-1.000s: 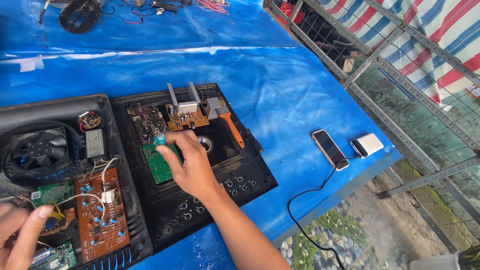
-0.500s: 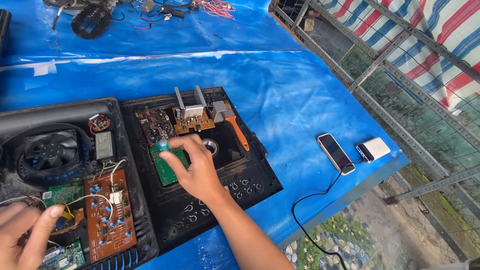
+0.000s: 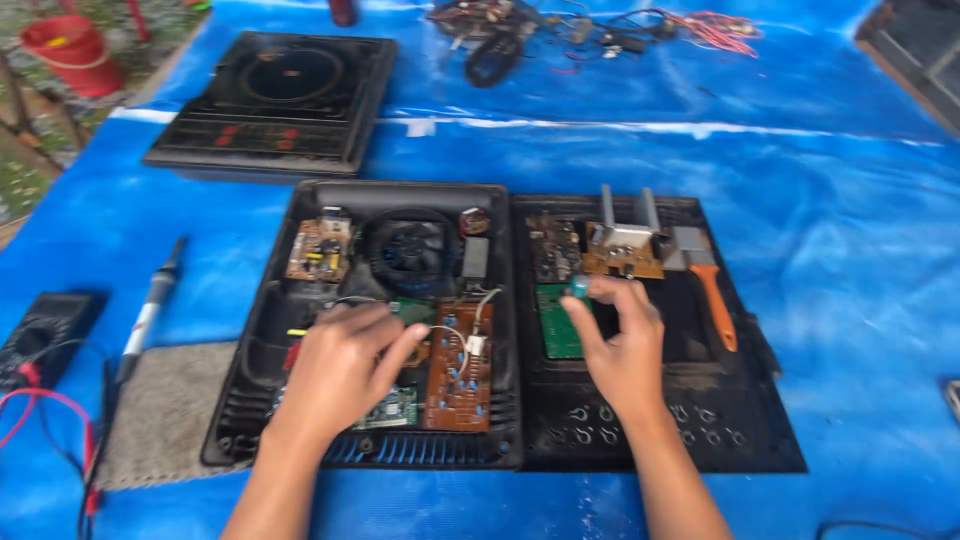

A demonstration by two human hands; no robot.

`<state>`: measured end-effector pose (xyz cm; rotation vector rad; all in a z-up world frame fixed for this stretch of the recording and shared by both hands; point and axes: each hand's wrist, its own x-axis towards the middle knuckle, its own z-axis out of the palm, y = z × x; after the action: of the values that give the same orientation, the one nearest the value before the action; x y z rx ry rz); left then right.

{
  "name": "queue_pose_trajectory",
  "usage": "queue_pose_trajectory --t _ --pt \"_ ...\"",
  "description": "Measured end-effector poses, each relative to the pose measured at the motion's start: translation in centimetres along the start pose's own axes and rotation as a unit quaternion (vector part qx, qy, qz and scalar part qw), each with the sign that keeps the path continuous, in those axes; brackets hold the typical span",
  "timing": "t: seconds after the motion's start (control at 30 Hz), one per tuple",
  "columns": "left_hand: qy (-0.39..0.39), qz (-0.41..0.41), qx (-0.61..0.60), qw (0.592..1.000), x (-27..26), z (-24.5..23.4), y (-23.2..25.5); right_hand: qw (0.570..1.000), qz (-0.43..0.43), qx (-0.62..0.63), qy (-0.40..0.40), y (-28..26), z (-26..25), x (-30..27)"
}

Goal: Repairing the internal circuit board and wiring of an induction cooker using a screwdriver and manual manipulation.

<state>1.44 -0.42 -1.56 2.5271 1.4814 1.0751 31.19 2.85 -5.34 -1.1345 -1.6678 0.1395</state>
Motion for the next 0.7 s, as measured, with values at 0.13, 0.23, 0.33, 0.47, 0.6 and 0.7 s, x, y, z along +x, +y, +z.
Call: queue_pose_trajectory --t 0.13,0.23,0.33,0.47,0.6,0.7 --pt "-0.015 -0.033 -0.033 0.999 0.7 -0.3 0.9 1.0 0.01 -0.008 -0.017 -3.1 -0.8 0.8" --pt "-0.018 -0.048 -0.014 0.999 0.3 0.7 0.0 1.0 0.029 -0.006 -0.009 0.4 -0.5 -0.5" --pt "-0.027 0.021 -0.001 0.999 -0.6 1.8 -1.4 0.998 0.043 -0.027 -0.03 1.7 -0.4 -1.1" --pt "-0.022 0.021 0.001 1.0 -0.6 1.8 -1.3 0.999 0.002 -0.005 -0.053 0.0 -0.6 -0.4" --pt "-0.022 0.018 -0.004 1.0 -0.6 1.8 -1.2 0.999 0.006 -0.025 -0.045 0.3 -0.6 -0.6" --pt "-0.026 0.019 -0.01 0.999 -0.8 1.8 -1.2 0.999 0.009 -0.019 -0.041 0.2 -0.5 -0.6"
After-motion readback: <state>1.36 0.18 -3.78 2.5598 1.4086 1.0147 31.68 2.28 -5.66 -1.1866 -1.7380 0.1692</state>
